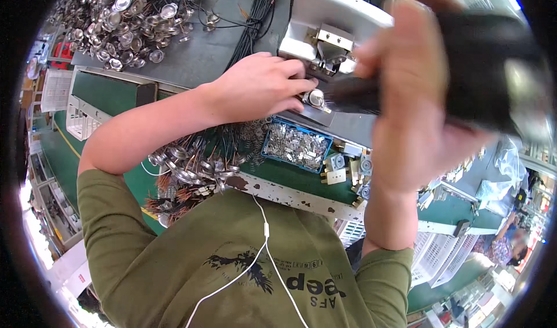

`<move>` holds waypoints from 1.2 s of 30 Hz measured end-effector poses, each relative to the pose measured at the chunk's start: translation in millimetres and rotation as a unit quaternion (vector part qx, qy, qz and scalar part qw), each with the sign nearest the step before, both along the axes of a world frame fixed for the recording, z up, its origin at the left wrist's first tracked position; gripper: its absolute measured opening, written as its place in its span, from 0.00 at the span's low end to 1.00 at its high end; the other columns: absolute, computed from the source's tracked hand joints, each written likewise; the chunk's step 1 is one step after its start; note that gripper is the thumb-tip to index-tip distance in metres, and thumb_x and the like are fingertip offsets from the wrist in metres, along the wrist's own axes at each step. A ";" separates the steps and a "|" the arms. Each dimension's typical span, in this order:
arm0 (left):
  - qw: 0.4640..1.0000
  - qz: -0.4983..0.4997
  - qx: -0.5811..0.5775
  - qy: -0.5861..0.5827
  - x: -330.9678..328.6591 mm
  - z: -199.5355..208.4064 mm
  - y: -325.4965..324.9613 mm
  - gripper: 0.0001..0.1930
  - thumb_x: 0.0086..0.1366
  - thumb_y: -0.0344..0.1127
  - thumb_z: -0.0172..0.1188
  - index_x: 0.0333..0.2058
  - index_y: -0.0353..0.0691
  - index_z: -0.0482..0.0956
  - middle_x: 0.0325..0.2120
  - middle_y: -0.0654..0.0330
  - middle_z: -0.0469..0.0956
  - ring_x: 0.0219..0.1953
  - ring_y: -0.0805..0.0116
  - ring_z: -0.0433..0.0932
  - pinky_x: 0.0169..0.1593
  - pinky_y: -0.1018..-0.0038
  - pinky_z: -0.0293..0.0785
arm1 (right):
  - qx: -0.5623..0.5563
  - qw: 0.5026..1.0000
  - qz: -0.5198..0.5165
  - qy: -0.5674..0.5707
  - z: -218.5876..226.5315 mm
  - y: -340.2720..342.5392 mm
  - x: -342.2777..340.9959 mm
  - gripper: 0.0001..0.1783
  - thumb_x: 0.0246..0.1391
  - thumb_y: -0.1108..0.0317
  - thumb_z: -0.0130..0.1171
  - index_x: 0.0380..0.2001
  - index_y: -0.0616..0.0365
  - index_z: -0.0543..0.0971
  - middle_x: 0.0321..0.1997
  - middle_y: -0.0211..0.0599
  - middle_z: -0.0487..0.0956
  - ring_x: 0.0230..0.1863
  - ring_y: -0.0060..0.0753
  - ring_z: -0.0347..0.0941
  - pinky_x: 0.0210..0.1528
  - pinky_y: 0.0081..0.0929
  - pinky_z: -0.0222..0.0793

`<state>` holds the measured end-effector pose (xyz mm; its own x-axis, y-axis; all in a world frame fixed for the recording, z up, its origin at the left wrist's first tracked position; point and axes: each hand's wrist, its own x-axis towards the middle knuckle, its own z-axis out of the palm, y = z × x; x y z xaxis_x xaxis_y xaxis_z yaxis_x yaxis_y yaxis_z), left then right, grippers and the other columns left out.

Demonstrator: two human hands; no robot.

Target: Assemble electronic components by connecting wire harnesses and securing parts with an electric screwdriver.

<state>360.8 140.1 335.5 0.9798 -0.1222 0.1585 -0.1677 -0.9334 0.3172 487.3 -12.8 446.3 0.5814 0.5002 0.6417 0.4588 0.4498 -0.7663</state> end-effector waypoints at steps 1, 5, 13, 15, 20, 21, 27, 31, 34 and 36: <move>0.999 -0.017 0.013 -0.031 0.6 1.7 -0.6 0.15 0.65 0.42 0.64 0.48 0.44 0.79 0.37 0.59 0.79 0.41 0.57 0.82 0.44 0.62 0.78 | 0.007 1.000 0.003 -0.001 1.6 -0.3 4.4 0.15 0.62 0.77 0.61 0.50 0.72 0.73 0.45 0.52 0.83 0.25 0.23 0.76 0.30 0.21 0.76; 0.994 -0.086 0.010 -0.072 4.9 11.5 2.6 0.17 0.63 0.40 0.65 0.52 0.52 0.80 0.36 0.65 0.79 0.40 0.64 0.81 0.44 0.66 0.76 | -0.058 0.988 -0.115 -0.089 -12.9 3.1 24.0 0.34 0.61 0.74 0.65 0.65 0.63 0.58 0.57 0.53 0.80 0.41 0.32 0.83 0.46 0.25 0.80; 0.994 -0.097 -0.043 -0.009 -4.9 16.9 8.2 0.16 0.63 0.37 0.65 0.50 0.51 0.81 0.37 0.63 0.78 0.40 0.64 0.81 0.49 0.66 0.74 | -0.096 0.976 -0.154 -0.123 -29.9 -6.4 39.1 0.44 0.63 0.74 0.63 0.73 0.58 0.48 0.66 0.56 0.71 0.65 0.45 0.72 0.64 0.38 0.71; 0.987 -0.122 -0.072 -0.073 -8.8 20.1 14.0 0.14 0.61 0.36 0.65 0.46 0.47 0.81 0.36 0.59 0.79 0.41 0.62 0.82 0.51 0.64 0.74 | -0.051 0.971 -0.166 -0.166 -31.0 -6.6 43.7 0.48 0.62 0.73 0.64 0.75 0.55 0.44 0.67 0.57 0.68 0.65 0.46 0.70 0.64 0.40 0.68; 0.899 0.293 0.001 -0.325 -14.3 81.0 143.1 0.09 0.67 0.39 0.62 0.39 0.43 0.85 0.41 0.55 0.83 0.43 0.55 0.82 0.48 0.59 0.78 | 0.021 0.960 -0.196 -0.199 -33.3 -40.0 42.6 0.40 0.67 0.76 0.53 0.74 0.47 0.46 0.71 0.64 0.62 0.68 0.56 0.67 0.68 0.53 0.65; 0.824 0.252 0.203 -0.466 -5.6 92.7 135.1 0.11 0.67 0.35 0.61 0.44 0.36 0.76 0.34 0.50 0.81 0.39 0.55 0.83 0.44 0.65 0.78 | 0.024 0.962 -0.194 -0.193 -38.9 -42.5 42.3 0.39 0.67 0.78 0.51 0.74 0.45 0.48 0.70 0.64 0.63 0.68 0.56 0.68 0.68 0.53 0.65; 0.972 0.136 0.171 -0.087 21.8 9.9 113.1 0.10 0.60 0.43 0.64 0.35 0.46 0.87 0.40 0.61 0.80 0.51 0.59 0.77 0.56 0.60 0.71 | 0.053 0.961 -0.164 -0.215 -51.1 -79.1 44.0 0.27 0.64 0.81 0.48 0.65 0.57 0.61 0.60 0.59 0.75 0.56 0.48 0.76 0.56 0.45 0.76; 0.958 0.165 0.235 -0.001 30.2 3.9 101.3 0.09 0.57 0.40 0.63 0.33 0.44 0.87 0.41 0.61 0.80 0.49 0.58 0.77 0.53 0.60 0.71 | -0.099 0.960 -0.199 -0.171 -43.0 -88.2 64.5 0.16 0.66 0.77 0.50 0.55 0.62 0.71 0.49 0.51 0.81 0.46 0.40 0.79 0.50 0.36 0.77; 0.957 0.167 0.236 0.010 41.0 -5.6 100.3 0.09 0.57 0.39 0.63 0.32 0.43 0.87 0.40 0.60 0.80 0.50 0.59 0.76 0.53 0.61 0.70 | -0.442 0.852 -0.220 -0.171 -62.8 -67.1 90.9 0.15 0.66 0.68 0.55 0.53 0.59 0.75 0.45 0.46 0.84 0.42 0.38 0.82 0.49 0.34 0.76; 0.957 0.155 0.245 0.000 44.4 -5.9 102.1 0.09 0.58 0.39 0.63 0.31 0.41 0.86 0.41 0.58 0.80 0.50 0.56 0.77 0.53 0.59 0.72 | -0.556 0.777 -0.223 -0.194 -87.2 -54.8 105.2 0.18 0.64 0.62 0.59 0.53 0.59 0.75 0.43 0.47 0.85 0.42 0.44 0.83 0.48 0.39 0.76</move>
